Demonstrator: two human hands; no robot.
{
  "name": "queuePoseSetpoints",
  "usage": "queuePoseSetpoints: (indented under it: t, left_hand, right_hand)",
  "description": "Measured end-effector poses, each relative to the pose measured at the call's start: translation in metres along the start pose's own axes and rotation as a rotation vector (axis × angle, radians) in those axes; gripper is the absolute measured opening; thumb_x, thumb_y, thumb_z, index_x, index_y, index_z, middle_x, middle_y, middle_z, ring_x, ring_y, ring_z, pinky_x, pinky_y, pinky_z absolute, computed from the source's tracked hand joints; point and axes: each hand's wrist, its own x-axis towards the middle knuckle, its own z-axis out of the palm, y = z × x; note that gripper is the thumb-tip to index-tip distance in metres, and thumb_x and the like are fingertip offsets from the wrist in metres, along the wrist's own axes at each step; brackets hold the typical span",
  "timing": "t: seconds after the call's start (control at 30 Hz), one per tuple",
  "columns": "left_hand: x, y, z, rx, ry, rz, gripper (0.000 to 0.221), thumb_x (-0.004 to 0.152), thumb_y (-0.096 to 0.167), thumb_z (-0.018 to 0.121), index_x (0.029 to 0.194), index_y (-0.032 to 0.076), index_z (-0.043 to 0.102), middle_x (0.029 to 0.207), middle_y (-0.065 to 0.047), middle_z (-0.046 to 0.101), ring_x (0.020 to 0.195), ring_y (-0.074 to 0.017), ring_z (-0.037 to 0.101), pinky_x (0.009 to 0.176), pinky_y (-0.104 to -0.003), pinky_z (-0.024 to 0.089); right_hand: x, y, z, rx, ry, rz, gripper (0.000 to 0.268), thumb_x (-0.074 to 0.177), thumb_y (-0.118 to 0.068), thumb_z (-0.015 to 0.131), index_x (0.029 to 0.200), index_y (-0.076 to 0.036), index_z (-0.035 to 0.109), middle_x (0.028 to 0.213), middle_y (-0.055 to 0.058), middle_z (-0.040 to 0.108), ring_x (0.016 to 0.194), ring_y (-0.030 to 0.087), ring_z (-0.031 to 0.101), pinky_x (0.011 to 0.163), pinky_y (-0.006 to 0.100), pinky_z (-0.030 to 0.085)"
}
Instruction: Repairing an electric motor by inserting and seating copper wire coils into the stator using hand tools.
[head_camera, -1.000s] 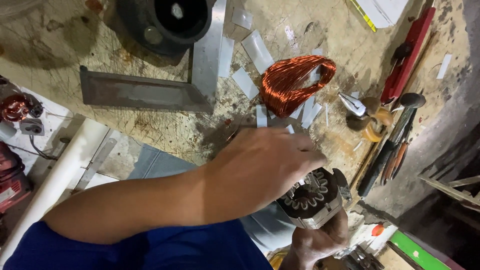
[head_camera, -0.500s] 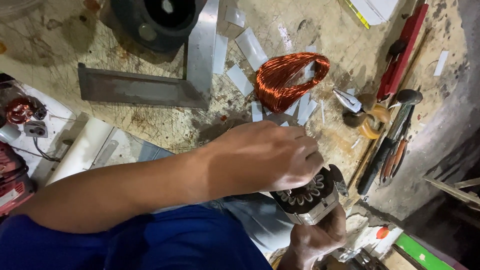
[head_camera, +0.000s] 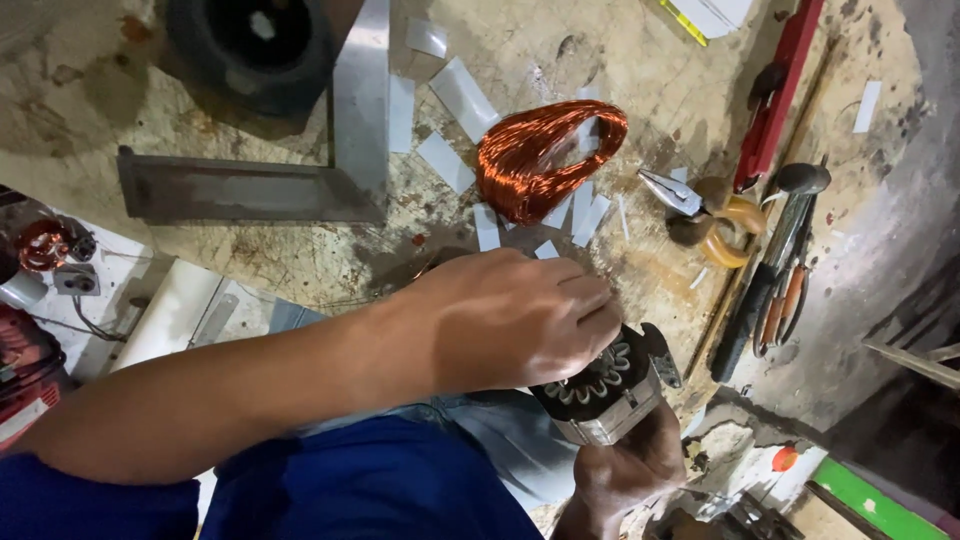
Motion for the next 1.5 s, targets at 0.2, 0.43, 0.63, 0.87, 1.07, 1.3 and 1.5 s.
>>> queuePoseSetpoints:
  t: [0.2,0.43,0.63,0.87,1.07,1.3,1.5]
  left_hand:
    - [0.004,0.002,-0.038,-0.187,-0.105,-0.082,0.022,0.097,-0.001,0.066,0.118,-0.001,0.061,0.098,-0.014,0.068,0.079,-0.0234,0.065,0.059,-0.032,0.062]
    - [-0.019,-0.003,-0.066,-0.086,-0.071,0.08,0.061,0.069,-0.018,0.077,0.124,0.009,0.069,0.122,-0.015,0.069,0.115,-0.0296,0.064,0.092,-0.038,0.059]
    - [-0.008,-0.019,-0.08,0.161,-0.383,0.343,0.044,0.068,0.016,0.088,0.108,0.015,0.071,0.117,-0.005,0.07,0.112,-0.0265,0.061,0.098,-0.047,0.054]
    - [0.015,-0.024,-0.08,0.137,-0.44,0.475,0.012,0.084,0.007,0.08,0.09,0.015,0.072,0.091,-0.002,0.071,0.098,-0.0243,0.066,0.096,-0.051,0.055]
    - [0.015,-0.036,-0.066,0.111,-0.557,0.534,0.012,0.093,0.013,0.07,0.104,0.014,0.07,0.1,-0.001,0.067,0.107,-0.0221,0.06,0.105,-0.055,0.052]
    - [0.012,0.001,-0.082,-0.129,-0.239,0.192,0.03,0.089,-0.004,0.071,0.119,-0.001,0.067,0.119,-0.02,0.07,0.111,-0.0321,0.067,0.094,-0.036,0.062]
    - [-0.001,0.038,-0.071,-0.276,-0.079,-0.34,0.049,0.092,-0.008,0.058,0.141,-0.003,0.057,0.122,-0.021,0.073,0.084,-0.0222,0.071,0.072,-0.03,0.064]
  right_hand:
    - [-0.005,0.009,0.003,0.205,0.029,0.03,0.06,0.077,-0.024,0.077,0.126,0.008,0.062,0.111,0.021,0.072,0.1,0.031,0.075,0.086,0.04,0.068]
    - [0.002,0.008,0.0,0.253,-0.058,-0.041,0.044,0.089,-0.014,0.072,0.126,0.008,0.061,0.114,0.02,0.072,0.1,0.03,0.075,0.093,0.039,0.069]
    - [0.004,-0.002,-0.003,0.146,-0.086,0.05,0.032,0.088,-0.016,0.078,0.116,-0.005,0.066,0.066,-0.004,0.066,0.046,0.0,0.05,0.041,0.018,0.045]
    - [0.004,0.003,0.001,0.273,-0.097,-0.029,0.035,0.095,-0.022,0.075,0.124,-0.005,0.063,0.074,-0.004,0.07,0.051,0.001,0.06,0.046,0.018,0.056]
    - [0.002,0.009,-0.006,0.094,-0.108,-0.03,0.035,0.092,-0.02,0.077,0.122,-0.007,0.064,0.076,-0.002,0.072,0.053,0.004,0.065,0.051,0.021,0.06]
    - [0.01,-0.004,-0.01,0.014,-0.08,-0.042,0.028,0.093,-0.02,0.076,0.118,-0.01,0.067,0.079,0.001,0.071,0.061,0.009,0.065,0.057,0.026,0.055]
    - [0.01,-0.001,-0.012,0.061,-0.114,-0.073,0.036,0.092,-0.014,0.077,0.125,-0.007,0.065,0.1,0.009,0.073,0.074,0.013,0.069,0.063,0.025,0.058]
